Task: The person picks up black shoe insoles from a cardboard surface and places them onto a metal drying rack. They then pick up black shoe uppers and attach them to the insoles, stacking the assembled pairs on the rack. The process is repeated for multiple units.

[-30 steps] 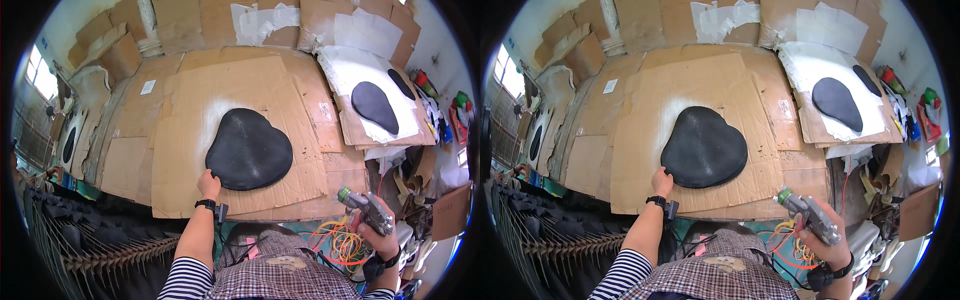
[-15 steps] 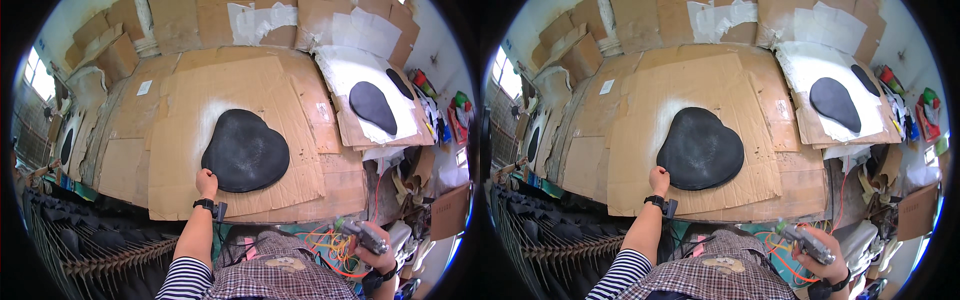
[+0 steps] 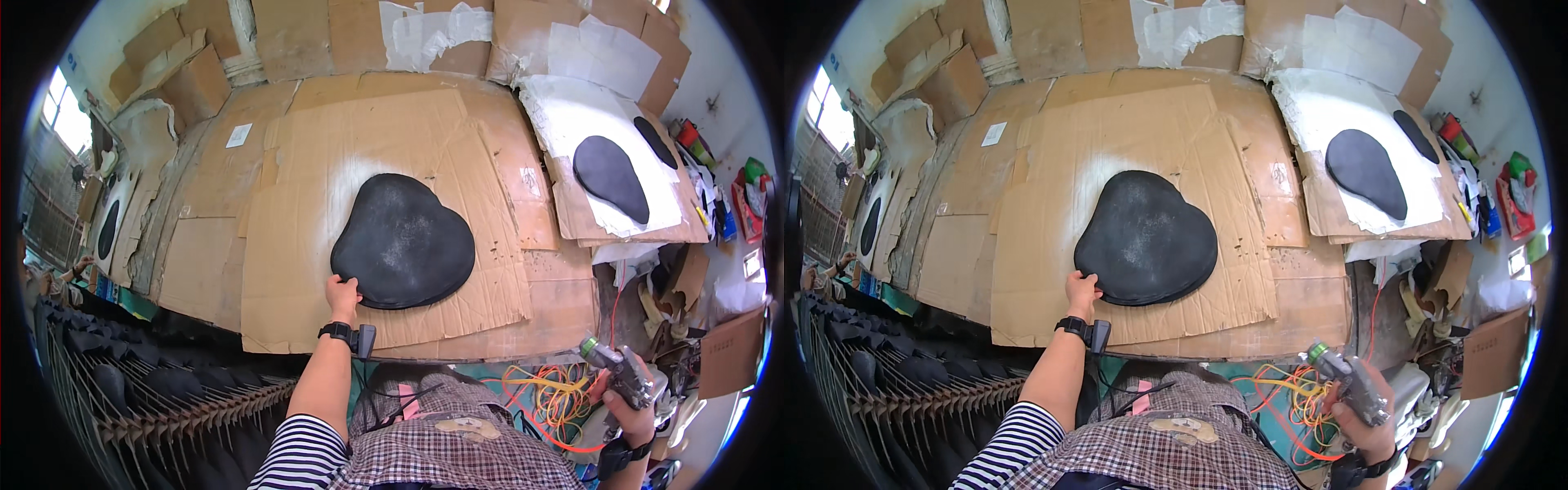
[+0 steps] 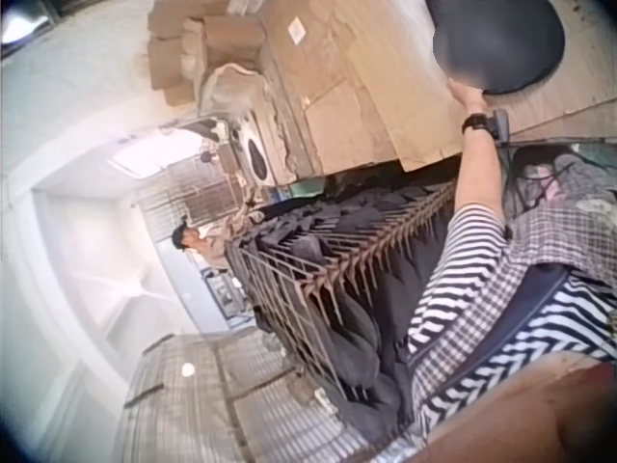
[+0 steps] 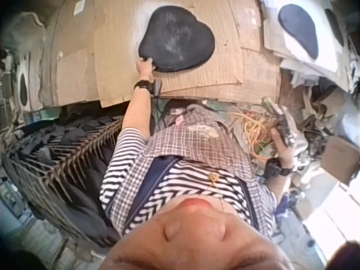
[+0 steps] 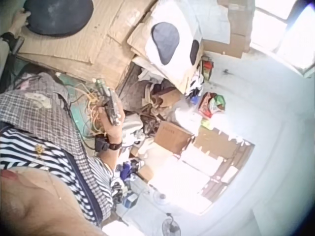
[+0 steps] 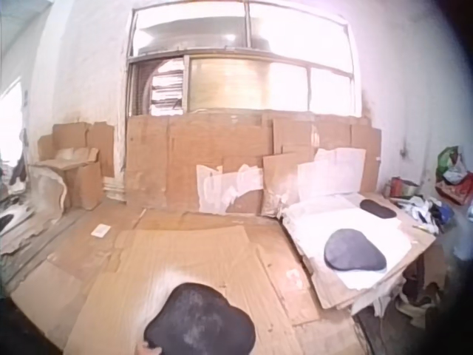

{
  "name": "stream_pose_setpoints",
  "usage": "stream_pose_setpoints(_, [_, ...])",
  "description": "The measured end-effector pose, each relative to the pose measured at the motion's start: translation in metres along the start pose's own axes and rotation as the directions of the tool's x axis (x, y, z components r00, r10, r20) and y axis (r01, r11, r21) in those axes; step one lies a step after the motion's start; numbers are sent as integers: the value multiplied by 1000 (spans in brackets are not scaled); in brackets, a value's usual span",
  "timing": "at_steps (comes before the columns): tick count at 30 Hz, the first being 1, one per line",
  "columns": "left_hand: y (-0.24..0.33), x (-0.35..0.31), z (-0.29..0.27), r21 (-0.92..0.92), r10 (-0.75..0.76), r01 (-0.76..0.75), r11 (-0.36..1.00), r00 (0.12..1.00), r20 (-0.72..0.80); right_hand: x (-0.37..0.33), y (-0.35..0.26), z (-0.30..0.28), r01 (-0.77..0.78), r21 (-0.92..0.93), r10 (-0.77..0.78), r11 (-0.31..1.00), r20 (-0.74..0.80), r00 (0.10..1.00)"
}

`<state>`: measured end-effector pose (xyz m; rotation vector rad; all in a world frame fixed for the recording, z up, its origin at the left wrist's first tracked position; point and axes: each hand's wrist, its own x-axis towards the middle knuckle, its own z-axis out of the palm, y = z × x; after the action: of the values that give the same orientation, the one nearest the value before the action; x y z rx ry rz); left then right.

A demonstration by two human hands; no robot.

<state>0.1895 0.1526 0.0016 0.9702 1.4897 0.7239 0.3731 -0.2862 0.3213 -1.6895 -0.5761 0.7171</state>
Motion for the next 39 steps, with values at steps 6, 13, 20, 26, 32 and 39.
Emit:
stream_pose_setpoints(6, [-3,-5,3,23,-21,19,1000,993,117,-8,-4,-5,-62,-51,72,997,227,971])
stream_pose_setpoints(13, [11,-18,1,-172,-12,54,984,971,241,22,5,23,28,95,-33,995,58,998])
stream_pose_setpoints(20, [106,-71,-38,-807,364,52,588,874,321,13,-1,18,18,93,-22,995,47,999])
stream_pose_setpoints(26, [166,-88,-118,-915,485,-40,402,857,176,3,-5,7,-56,-10,57,998,183,981])
stream_pose_setpoints(32, [150,-74,-187,-953,568,59,298,791,226,-3,-12,17,15,-10,-15,1000,-18,1000])
stream_pose_setpoints(39, [156,-85,-204,-975,526,-48,218,847,76,-26,-22,-2,-58,-178,69,982,60,996])
